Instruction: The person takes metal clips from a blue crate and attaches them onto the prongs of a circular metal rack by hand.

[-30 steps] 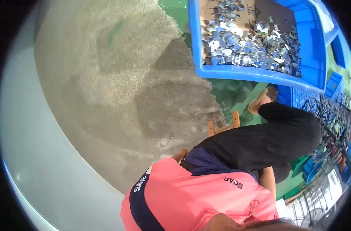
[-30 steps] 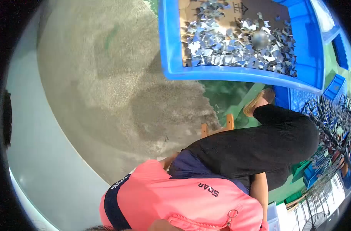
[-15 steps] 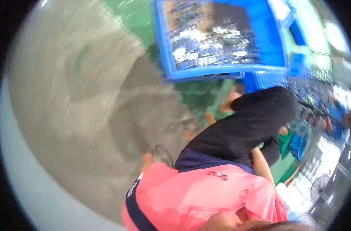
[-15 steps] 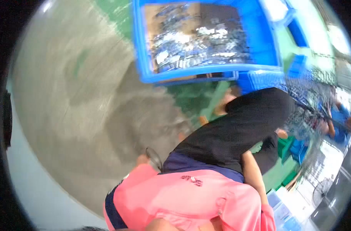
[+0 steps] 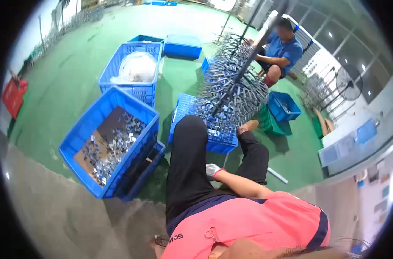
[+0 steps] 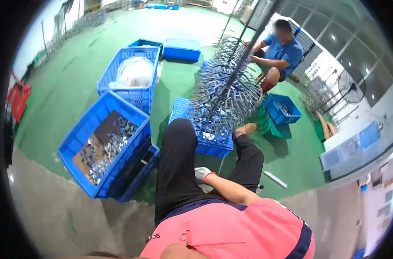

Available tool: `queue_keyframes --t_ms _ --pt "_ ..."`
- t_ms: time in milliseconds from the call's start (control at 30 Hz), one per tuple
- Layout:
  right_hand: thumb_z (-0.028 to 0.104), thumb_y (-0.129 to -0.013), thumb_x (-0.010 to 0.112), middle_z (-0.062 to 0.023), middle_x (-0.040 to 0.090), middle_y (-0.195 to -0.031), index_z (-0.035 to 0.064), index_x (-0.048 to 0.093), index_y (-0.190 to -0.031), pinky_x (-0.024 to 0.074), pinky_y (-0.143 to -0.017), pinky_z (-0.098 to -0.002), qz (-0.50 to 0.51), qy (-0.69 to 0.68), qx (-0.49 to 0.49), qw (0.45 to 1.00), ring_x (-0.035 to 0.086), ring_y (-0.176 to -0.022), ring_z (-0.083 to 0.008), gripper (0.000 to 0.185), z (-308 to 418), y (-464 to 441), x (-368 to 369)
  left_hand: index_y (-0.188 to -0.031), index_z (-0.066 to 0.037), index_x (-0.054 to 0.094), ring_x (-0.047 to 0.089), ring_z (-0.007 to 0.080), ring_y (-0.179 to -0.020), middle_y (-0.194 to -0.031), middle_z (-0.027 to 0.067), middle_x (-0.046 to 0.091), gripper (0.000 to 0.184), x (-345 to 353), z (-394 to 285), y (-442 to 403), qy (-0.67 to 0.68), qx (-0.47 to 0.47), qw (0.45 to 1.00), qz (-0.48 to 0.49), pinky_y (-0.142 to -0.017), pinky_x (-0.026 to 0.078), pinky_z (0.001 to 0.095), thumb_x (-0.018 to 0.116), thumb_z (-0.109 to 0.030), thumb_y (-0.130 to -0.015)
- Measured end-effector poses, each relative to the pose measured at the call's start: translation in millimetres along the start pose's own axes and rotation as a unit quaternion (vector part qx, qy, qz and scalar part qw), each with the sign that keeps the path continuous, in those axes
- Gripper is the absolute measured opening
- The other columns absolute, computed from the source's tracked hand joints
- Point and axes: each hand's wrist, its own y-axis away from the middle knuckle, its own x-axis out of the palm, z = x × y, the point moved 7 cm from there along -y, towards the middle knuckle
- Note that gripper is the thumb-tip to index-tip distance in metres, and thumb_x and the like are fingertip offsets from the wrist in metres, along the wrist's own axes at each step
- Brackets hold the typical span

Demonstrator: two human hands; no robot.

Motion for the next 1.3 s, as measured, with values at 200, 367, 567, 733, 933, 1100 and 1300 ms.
queue_keyframes --t_ms 200,367,567,733,933,1100,1300 --pt "0.025 -0.082 0.054 -0.0179 0.068 -0.096 0.0054 0.069 -0.095 0.0503 -0.082 -0.0404 -0.202 -0.292 0.168 0.919 0.065 -0.093 -0.0341 0.028 -9 51 -95 -0.108 -0.001 0.06 0.062 0.0156 -0.084 -0.1 0.0074 0.061 0.025 -40 -328 69 0.26 0.233 0.936 0.042 -0.065 0.054 0.0254 0.06 0.006 -0.084" --pt "0.024 -0.086 0.058 -0.0159 0.068 -0.092 0.0037 0.066 -0.099 0.05 -0.081 -0.0383 -0.321 -0.427 0.063 0.843 0.065 -0.089 -0.0306 0.026 40 94 -180 -0.113 -0.002 0.061 0.063 0.0159 -0.085 -0.098 0.0064 0.061 0.027 78 -521 163 0.227 0.273 0.902 0.245 -0.073 0.054 0.0292 0.058 0.004 -0.087" --pt "0.024 -0.088 0.06 -0.0155 0.068 -0.087 0.0005 0.065 -0.1 0.0512 -0.072 -0.0338 -0.474 -0.545 0.179 0.668 0.067 -0.078 -0.0227 0.027 -28 151 -177 -0.105 0.0 0.063 0.062 0.014 -0.08 -0.087 0.0055 0.063 0.021 274 -573 212 0.211 0.179 0.849 0.45 -0.073 0.051 0.0249 0.062 0.004 -0.084" --pt "0.018 -0.09 0.062 -0.0072 0.067 -0.085 -0.0015 0.065 -0.101 0.0493 -0.071 -0.0268 -0.524 -0.594 0.187 0.581 0.061 -0.079 -0.0096 0.022 -76 188 -168 -0.104 -0.002 0.067 0.058 0.0087 -0.078 -0.089 0.0018 0.064 0.018 357 -566 226 0.127 0.187 0.874 0.431 -0.07 0.046 0.0227 0.061 -0.001 -0.087" --pt "0.019 -0.094 0.059 0.0024 0.058 -0.074 0.0011 0.063 -0.087 0.0419 -0.061 -0.0235 -0.504 -0.673 0.177 0.512 0.05 -0.069 -0.0037 0.02 -110 180 -155 -0.1 0.001 0.068 0.06 0.0102 -0.083 -0.092 0.0037 0.067 0.02 386 -556 215 0.165 0.129 0.881 0.424 -0.074 0.048 0.0231 0.053 0.005 -0.088" --pt "0.025 -0.091 0.06 -0.0049 0.052 -0.062 0.0003 0.06 -0.078 0.038 -0.053 -0.0292 -0.525 -0.567 0.213 0.599 0.045 -0.057 -0.0106 0.029 -130 178 -174 -0.096 0.003 0.069 0.062 0.0129 -0.091 -0.097 0.0061 0.068 0.021 373 -582 216 0.148 0.315 0.838 0.421 -0.085 0.047 0.0252 0.051 0.007 -0.085" --pt "0.025 -0.083 0.063 -0.0178 0.05 -0.062 0.0004 0.058 -0.071 0.0383 -0.051 -0.0357 -0.52 -0.412 0.254 0.704 0.052 -0.052 -0.029 0.027 -119 166 -203 -0.094 0.004 0.069 0.059 0.0096 -0.085 -0.098 0.0061 0.067 0.021 347 -597 194 0.094 0.346 0.824 0.439 -0.078 0.046 0.0235 0.05 0.005 -0.083"
